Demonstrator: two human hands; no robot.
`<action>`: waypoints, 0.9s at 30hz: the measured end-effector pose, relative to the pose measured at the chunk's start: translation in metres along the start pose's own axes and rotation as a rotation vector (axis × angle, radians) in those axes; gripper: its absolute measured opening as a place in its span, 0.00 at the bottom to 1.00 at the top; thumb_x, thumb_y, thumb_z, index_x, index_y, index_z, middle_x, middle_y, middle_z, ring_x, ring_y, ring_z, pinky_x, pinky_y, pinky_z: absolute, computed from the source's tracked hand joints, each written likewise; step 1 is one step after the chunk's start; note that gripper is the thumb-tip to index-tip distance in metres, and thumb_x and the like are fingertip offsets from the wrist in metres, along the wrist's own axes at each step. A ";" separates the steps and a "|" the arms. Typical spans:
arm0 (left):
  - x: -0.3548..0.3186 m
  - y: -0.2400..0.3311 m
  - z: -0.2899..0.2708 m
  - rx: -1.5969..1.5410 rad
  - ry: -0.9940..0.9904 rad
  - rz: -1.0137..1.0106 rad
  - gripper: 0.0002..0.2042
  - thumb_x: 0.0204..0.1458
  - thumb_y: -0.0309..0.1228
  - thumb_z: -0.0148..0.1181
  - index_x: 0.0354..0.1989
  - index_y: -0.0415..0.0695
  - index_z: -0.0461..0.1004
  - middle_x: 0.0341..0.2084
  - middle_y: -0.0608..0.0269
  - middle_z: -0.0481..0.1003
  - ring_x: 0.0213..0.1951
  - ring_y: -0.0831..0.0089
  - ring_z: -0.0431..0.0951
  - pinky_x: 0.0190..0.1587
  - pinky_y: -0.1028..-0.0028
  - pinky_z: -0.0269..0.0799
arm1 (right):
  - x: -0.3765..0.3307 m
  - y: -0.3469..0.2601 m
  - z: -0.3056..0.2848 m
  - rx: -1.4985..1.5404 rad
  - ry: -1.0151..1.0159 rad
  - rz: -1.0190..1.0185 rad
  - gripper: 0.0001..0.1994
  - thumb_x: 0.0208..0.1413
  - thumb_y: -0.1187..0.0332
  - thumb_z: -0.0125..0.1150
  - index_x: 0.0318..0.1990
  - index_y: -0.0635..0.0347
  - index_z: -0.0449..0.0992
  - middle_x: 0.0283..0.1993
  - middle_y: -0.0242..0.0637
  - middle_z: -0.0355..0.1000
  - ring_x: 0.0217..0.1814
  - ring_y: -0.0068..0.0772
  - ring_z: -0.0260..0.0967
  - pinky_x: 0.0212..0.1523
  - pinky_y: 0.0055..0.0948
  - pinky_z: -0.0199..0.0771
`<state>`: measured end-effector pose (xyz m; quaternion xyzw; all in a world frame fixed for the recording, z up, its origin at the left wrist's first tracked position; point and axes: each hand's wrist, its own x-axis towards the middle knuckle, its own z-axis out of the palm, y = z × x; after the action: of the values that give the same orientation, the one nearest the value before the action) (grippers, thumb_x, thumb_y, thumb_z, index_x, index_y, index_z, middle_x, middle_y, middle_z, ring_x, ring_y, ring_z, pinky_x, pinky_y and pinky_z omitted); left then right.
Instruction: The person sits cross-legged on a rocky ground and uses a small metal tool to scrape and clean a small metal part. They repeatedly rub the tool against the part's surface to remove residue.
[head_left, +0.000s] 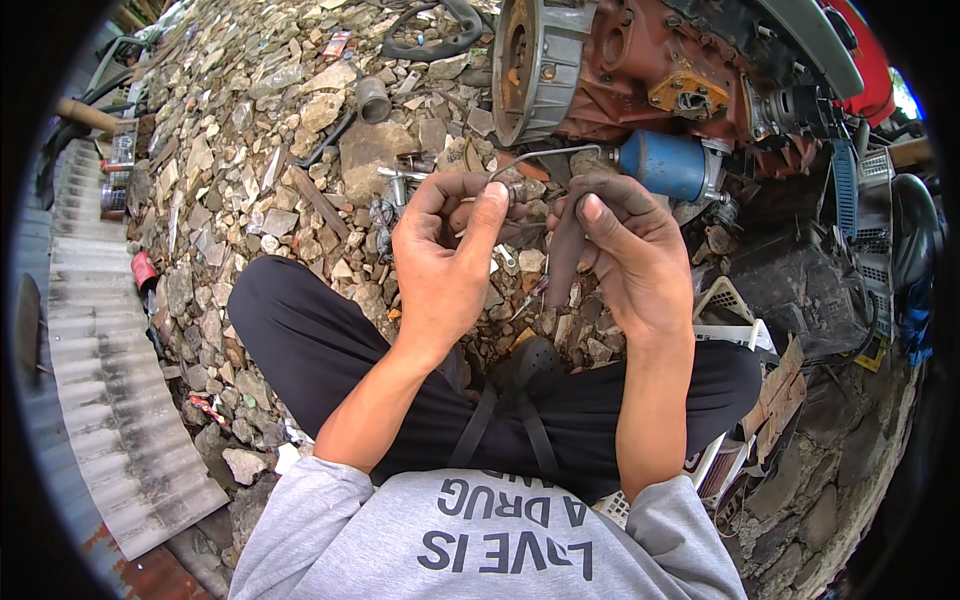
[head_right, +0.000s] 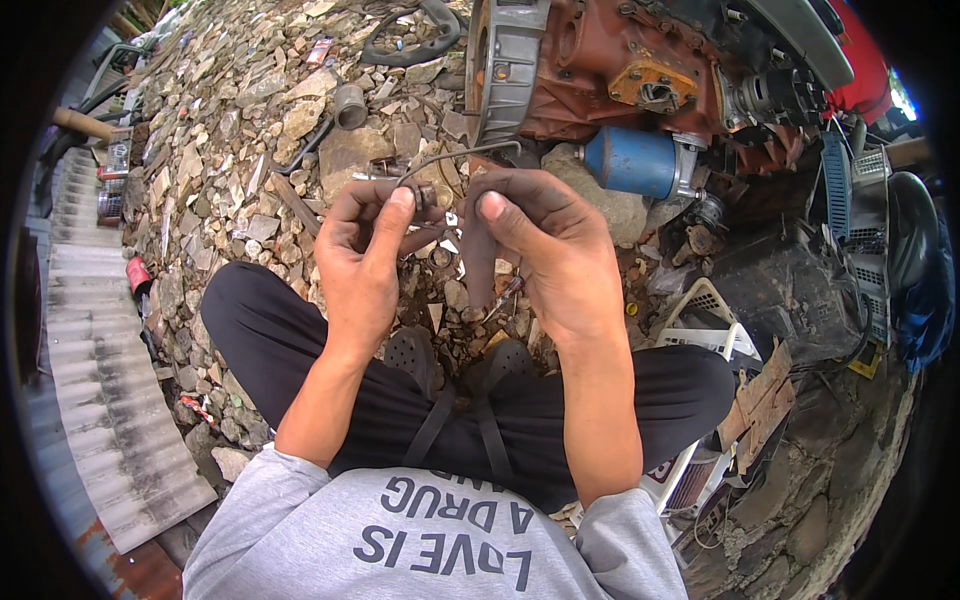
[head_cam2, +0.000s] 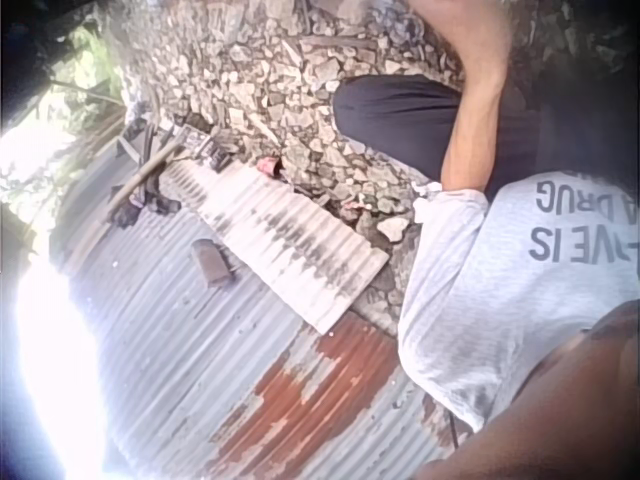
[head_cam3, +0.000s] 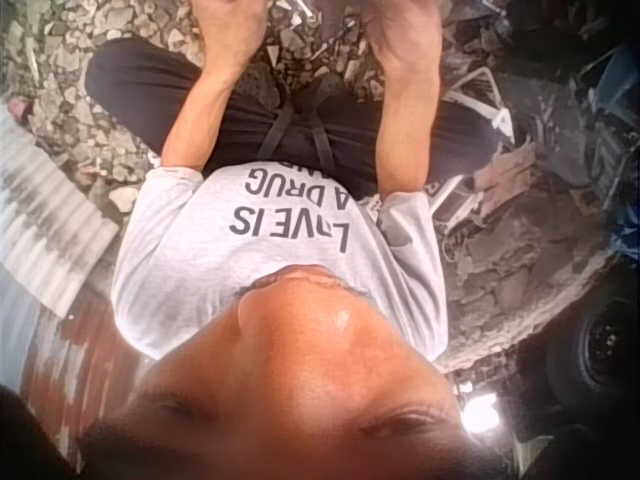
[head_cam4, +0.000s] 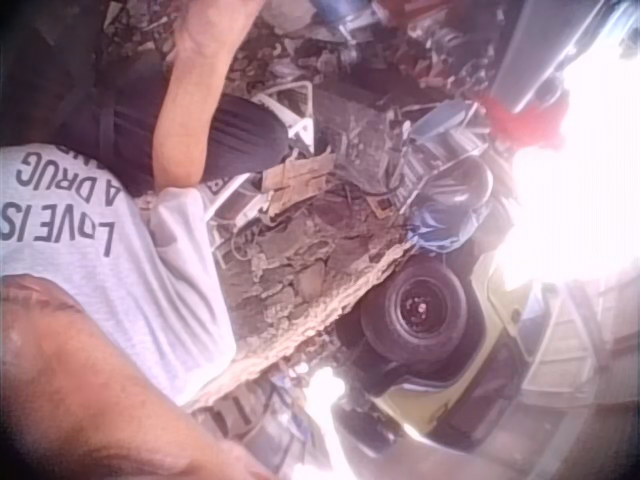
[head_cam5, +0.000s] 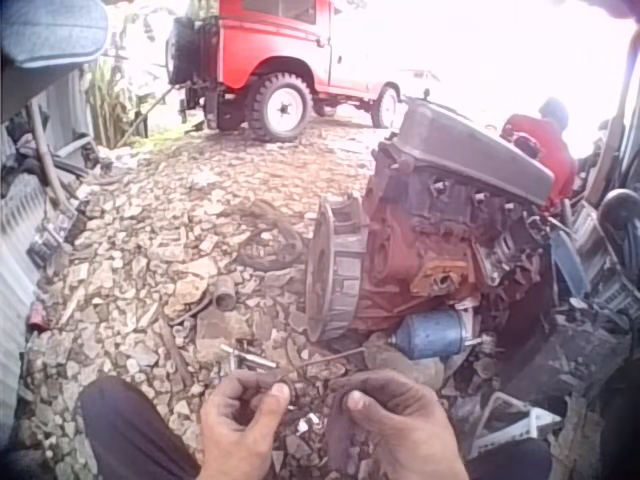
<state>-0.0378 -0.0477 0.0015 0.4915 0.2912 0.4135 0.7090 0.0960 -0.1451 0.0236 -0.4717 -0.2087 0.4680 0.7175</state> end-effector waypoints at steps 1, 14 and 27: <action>0.000 0.001 0.000 0.014 0.002 0.000 0.07 0.60 0.28 0.58 0.40 0.36 0.72 0.26 0.65 0.76 0.33 0.82 0.78 0.37 0.82 0.73 | 0.000 -0.001 0.002 -0.031 0.021 -0.016 0.16 0.61 0.74 0.59 0.54 0.72 0.71 0.39 0.41 0.76 0.37 0.28 0.75 0.41 0.26 0.79; -0.002 -0.008 0.000 0.094 0.000 0.047 0.08 0.59 0.29 0.61 0.39 0.36 0.73 0.24 0.67 0.76 0.29 0.87 0.72 0.30 0.84 0.65 | -0.002 0.003 0.020 -0.391 0.122 -0.195 0.15 0.53 0.80 0.66 0.49 0.70 0.76 0.41 0.38 0.78 0.43 0.23 0.74 0.45 0.24 0.75; -0.002 -0.011 -0.001 0.219 0.001 0.108 0.07 0.57 0.27 0.62 0.37 0.35 0.74 0.23 0.68 0.76 0.22 0.91 0.65 0.21 0.85 0.58 | 0.002 0.014 0.018 -0.736 0.160 -0.216 0.11 0.59 0.72 0.63 0.45 0.70 0.75 0.34 0.36 0.75 0.33 0.19 0.71 0.35 0.21 0.72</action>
<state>-0.0360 -0.0509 -0.0087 0.5807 0.3084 0.4169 0.6276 0.0769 -0.1329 0.0197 -0.7079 -0.3546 0.2456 0.5593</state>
